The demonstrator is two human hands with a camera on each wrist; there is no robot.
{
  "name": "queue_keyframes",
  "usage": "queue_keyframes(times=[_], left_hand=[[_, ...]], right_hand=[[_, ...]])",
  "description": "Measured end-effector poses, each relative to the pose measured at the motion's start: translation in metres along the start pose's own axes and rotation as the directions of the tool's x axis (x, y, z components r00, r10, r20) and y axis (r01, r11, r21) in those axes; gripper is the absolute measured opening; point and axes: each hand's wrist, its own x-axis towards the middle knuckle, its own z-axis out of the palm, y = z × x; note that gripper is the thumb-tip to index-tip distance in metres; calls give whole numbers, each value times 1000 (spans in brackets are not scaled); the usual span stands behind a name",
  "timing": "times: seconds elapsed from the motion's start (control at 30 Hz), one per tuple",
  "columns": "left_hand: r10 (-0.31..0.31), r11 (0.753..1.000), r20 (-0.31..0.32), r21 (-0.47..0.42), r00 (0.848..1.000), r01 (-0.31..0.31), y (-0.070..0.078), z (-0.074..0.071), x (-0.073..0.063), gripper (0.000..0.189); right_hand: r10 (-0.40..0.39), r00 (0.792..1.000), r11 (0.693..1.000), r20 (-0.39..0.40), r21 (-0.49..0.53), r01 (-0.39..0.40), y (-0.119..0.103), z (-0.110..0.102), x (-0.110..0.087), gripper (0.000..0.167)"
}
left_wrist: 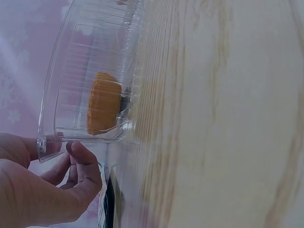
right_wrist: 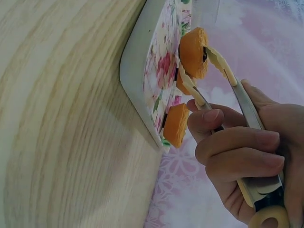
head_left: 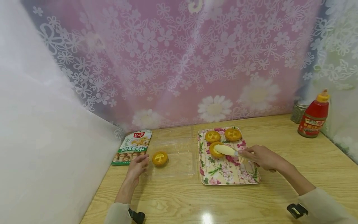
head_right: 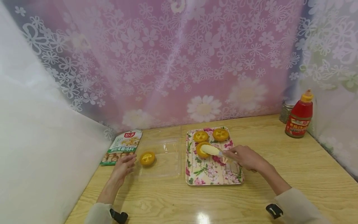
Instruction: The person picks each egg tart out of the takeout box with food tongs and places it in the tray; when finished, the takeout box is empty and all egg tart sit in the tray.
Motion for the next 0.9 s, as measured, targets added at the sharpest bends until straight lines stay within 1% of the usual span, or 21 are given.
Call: queue_keyframes(times=[0.13, 0.37, 0.5, 0.67, 0.8, 0.9], left_hand=[[2, 1000, -1, -1, 1000, -2, -1, -1, 0, 42], [2, 1000, 0, -8, 1000, -2, -1, -1, 0, 42], [11, 1000, -7, -6, 1000, -11, -1, -1, 1, 42], [8, 1000, -9, -2, 1000, -8, -4, -1, -2, 41], [10, 1000, -12, 10, 1000, -10, -7, 0, -4, 39], [21, 1000, -17, 17, 1000, -21, -4, 0, -2, 39]], right_hand=[[3, 1000, 999, -10, -33, -3, -1, 1, 3, 66], [-35, 999, 998, -15, -58, 34, -3, 4, 8, 62], [-31, 999, 996, -16, -82, 29, -6, 4, 12, 62], [12, 1000, 995, -24, -95, -14, -8, 6, 10, 68], [9, 999, 992, -36, -126, -14, -7, 6, 8, 68], [-6, 999, 989, -47, -145, -1, -10, 2, 8, 67]])
